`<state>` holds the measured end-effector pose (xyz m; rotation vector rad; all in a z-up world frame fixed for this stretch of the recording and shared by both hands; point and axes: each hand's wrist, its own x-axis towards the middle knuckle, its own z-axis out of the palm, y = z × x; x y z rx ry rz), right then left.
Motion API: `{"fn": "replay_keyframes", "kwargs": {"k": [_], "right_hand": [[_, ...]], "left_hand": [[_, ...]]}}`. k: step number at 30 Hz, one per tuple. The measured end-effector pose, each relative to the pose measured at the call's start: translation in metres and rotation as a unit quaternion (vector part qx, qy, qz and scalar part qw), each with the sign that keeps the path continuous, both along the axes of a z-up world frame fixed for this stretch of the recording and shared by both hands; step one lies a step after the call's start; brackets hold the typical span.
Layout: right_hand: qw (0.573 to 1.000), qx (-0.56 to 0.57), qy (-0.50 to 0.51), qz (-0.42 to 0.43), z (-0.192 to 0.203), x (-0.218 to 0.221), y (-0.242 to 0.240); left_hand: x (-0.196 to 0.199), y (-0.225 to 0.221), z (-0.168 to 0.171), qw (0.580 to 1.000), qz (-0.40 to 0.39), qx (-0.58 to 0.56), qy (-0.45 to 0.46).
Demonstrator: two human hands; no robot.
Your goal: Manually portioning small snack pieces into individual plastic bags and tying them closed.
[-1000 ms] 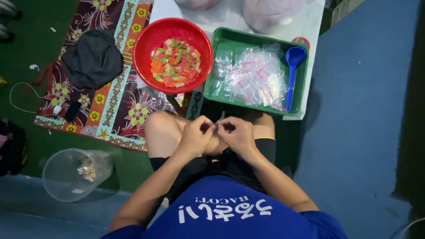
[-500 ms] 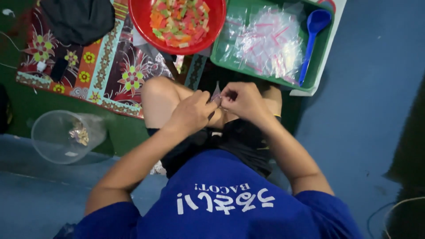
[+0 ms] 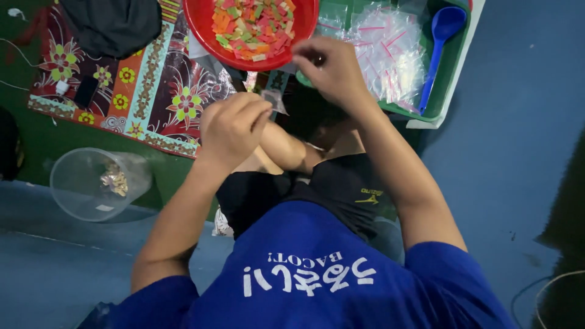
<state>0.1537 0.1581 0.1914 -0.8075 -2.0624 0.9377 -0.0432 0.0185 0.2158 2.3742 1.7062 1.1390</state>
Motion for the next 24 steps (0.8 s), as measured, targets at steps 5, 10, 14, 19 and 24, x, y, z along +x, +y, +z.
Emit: {"fn": "replay_keyframes", "kwargs": {"k": [5,10,14,19,24], "right_hand": [[0.98,0.139,-0.139,-0.011,-0.051,-0.042,0.054],[0.933,0.181,-0.312,-0.011,-0.107,-0.078,0.095],[0.89,0.162,-0.425,0.001,-0.127,-0.093,0.105],[0.881,0.233,-0.41,-0.031,-0.13,-0.096,0.102],[0.915,0.158,-0.37,-0.022,-0.119,-0.089,0.104]], "left_hand": [[-0.011,-0.009,0.002,0.994,0.011,-0.039,-0.104],[-0.023,-0.014,0.008,0.994,0.033,-0.027,-0.097],[-0.029,-0.015,0.008,0.992,0.043,-0.04,-0.113],[-0.031,-0.01,0.006,0.991,0.039,-0.042,-0.124],[-0.032,-0.003,0.002,0.989,0.035,-0.041,-0.136]]}}
